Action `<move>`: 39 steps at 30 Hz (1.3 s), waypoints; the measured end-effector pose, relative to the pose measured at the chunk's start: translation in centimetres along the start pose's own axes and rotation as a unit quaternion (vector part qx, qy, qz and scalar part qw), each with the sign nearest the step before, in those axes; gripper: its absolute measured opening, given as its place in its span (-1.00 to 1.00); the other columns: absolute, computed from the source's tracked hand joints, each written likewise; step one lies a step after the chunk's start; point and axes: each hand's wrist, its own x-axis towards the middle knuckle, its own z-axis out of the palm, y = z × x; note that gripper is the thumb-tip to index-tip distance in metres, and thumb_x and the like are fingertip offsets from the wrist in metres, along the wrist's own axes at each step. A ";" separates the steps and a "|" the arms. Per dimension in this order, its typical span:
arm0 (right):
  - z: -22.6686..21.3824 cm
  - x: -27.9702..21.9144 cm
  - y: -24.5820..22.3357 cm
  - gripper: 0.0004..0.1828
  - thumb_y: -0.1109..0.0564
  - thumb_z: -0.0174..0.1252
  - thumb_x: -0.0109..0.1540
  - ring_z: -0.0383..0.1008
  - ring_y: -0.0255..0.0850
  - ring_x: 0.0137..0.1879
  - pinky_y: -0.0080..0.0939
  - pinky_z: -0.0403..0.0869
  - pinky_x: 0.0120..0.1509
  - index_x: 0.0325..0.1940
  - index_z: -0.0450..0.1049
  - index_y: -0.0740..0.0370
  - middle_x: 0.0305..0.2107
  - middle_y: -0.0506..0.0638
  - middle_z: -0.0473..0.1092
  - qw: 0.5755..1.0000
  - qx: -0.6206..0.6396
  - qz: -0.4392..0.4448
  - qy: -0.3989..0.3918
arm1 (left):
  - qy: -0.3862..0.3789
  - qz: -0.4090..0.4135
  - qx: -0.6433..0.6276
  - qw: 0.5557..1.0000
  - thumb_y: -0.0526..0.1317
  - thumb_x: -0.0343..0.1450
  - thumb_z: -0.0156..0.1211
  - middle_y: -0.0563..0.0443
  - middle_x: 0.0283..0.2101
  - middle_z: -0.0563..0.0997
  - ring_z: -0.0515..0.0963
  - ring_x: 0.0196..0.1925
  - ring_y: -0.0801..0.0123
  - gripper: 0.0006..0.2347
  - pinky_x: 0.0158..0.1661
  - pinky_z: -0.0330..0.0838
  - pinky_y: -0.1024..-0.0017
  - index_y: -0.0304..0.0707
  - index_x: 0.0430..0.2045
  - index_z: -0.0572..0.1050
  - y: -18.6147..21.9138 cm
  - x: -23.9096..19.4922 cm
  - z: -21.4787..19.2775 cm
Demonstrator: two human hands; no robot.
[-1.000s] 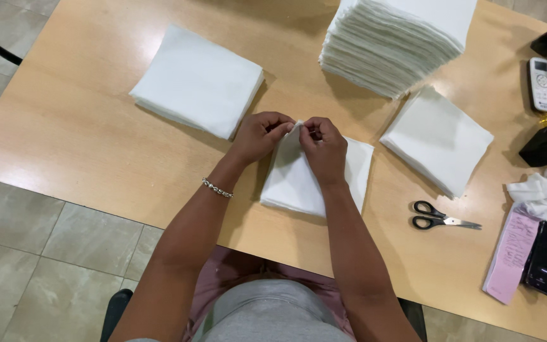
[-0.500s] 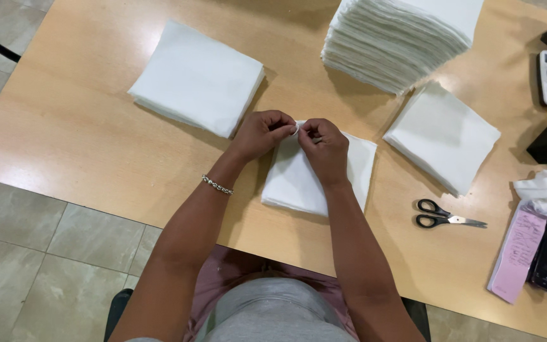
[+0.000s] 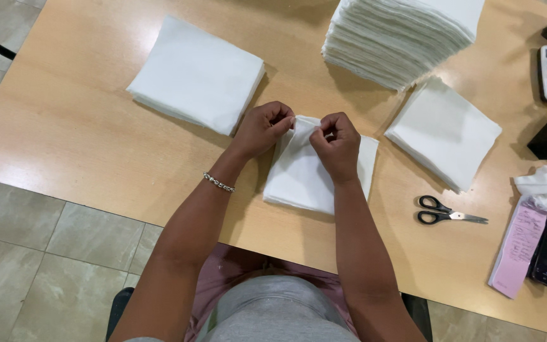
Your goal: The person folds white square cloths one by one on a wooden table. They pick up a cloth, fold it in half, then fold it again into a smaller square, and place it on a growing stack. A pair of scissors and a smartphone are visible on the table but are not used.
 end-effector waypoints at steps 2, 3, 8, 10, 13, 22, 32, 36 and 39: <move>0.1 0.0 -0.2 -0.86 0.27 0.23 0.17 0.46 -0.27 -0.37 -0.34 0.42 -0.40 -0.34 0.38 0.17 -0.44 -0.01 0.41 1.000 0.003 0.000 -0.002 | -0.010 -0.012 -0.031 0.999 -0.27 0.43 0.27 0.00 -0.39 0.68 0.54 -0.37 0.45 -0.89 -0.31 0.45 0.50 -0.22 -0.21 0.59 0.5 -0.5 0.1; 0.2 0.0 -0.3 -0.87 0.29 0.22 0.18 0.47 -0.26 -0.37 -0.34 0.42 -0.40 -0.33 0.39 0.18 -0.45 0.00 0.41 1.000 0.006 -0.001 -0.004 | -0.020 -0.024 -0.062 0.998 -0.26 0.41 0.27 0.00 -0.35 0.67 0.54 -0.34 0.45 -0.82 -0.27 0.47 0.49 -0.21 -0.13 0.55 0.8 -0.7 0.2; 0.1 0.2 -2.2 -0.86 0.31 0.16 0.19 0.48 -0.28 -0.33 -0.36 0.38 -0.37 -0.23 0.39 0.16 -0.41 -0.02 0.46 1.000 0.002 -0.009 -0.001 | -0.035 -0.018 0.023 0.999 -0.24 0.27 0.49 -0.05 -0.36 0.71 0.55 -0.39 0.42 -0.72 -0.32 0.45 0.49 -0.22 -0.18 0.60 0.7 -0.6 0.6; 0.1 0.2 -2.4 -0.83 0.33 0.12 0.19 0.47 -0.28 -0.32 -0.37 0.36 -0.36 -0.20 0.38 0.14 -0.39 -0.02 0.49 1.000 0.006 -0.009 0.002 | -0.029 -0.017 0.049 0.998 -0.29 0.34 0.41 -0.07 -0.37 0.71 0.55 -0.39 0.40 -0.84 -0.35 0.44 0.46 -0.23 -0.24 0.65 0.8 -0.6 0.7; 0.2 0.2 -1.7 -0.65 0.42 0.09 0.11 0.42 -0.14 -0.35 -0.27 0.41 -0.39 -0.07 0.45 0.17 -0.37 0.07 0.44 0.994 -0.044 -0.095 0.005 | -0.007 0.020 0.118 0.993 -0.26 0.35 0.39 -0.01 -0.36 0.73 0.58 -0.42 0.29 -0.82 -0.36 0.49 0.39 -0.08 -0.19 0.68 0.3 -0.6 0.5; 0.7 0.5 -1.3 -0.71 0.36 0.29 0.11 0.42 -0.26 -0.38 -0.33 0.47 -0.41 -0.16 0.60 0.07 -0.38 -0.11 0.40 0.970 -0.143 -0.194 -0.017 | -0.022 0.065 0.180 0.981 -0.25 0.33 0.37 0.03 -0.38 0.73 0.60 -0.40 0.20 -0.82 -0.36 0.52 0.32 0.02 -0.23 0.69 0.6 -0.7 0.6; 0.4 0.3 -1.6 -0.74 0.42 0.32 0.13 0.48 -0.23 -0.39 -0.30 0.47 -0.38 -0.35 0.57 0.06 -0.40 -0.12 0.48 0.977 -0.076 -0.197 -0.009 | -0.002 0.032 0.099 0.995 -0.12 0.48 0.27 -0.03 -0.40 0.71 0.65 -0.37 0.21 -0.88 -0.27 0.55 0.29 -0.02 -0.23 0.69 1.0 -0.7 0.7; 0.1 0.4 -2.0 -0.74 0.42 0.33 0.16 0.46 -0.25 -0.38 -0.31 0.46 -0.36 -0.36 0.57 0.04 -0.40 -0.13 0.47 0.979 -0.071 -0.191 -0.015 | -0.001 0.016 0.072 0.997 -0.14 0.46 0.29 -0.07 -0.41 0.69 0.61 -0.36 0.29 -0.87 -0.29 0.53 0.34 -0.15 -0.28 0.69 0.0 -0.6 0.9; 0.0 0.4 -2.4 -0.74 0.41 0.33 0.17 0.46 -0.25 -0.38 -0.31 0.46 -0.36 -0.35 0.58 0.03 -0.39 -0.13 0.47 0.977 -0.068 -0.199 -0.020 | 0.003 -0.007 0.097 0.995 -0.05 0.43 0.32 0.02 -0.39 0.70 0.62 -0.37 0.34 -0.84 -0.30 0.54 0.37 -0.07 -0.33 0.69 -0.9 -0.3 1.1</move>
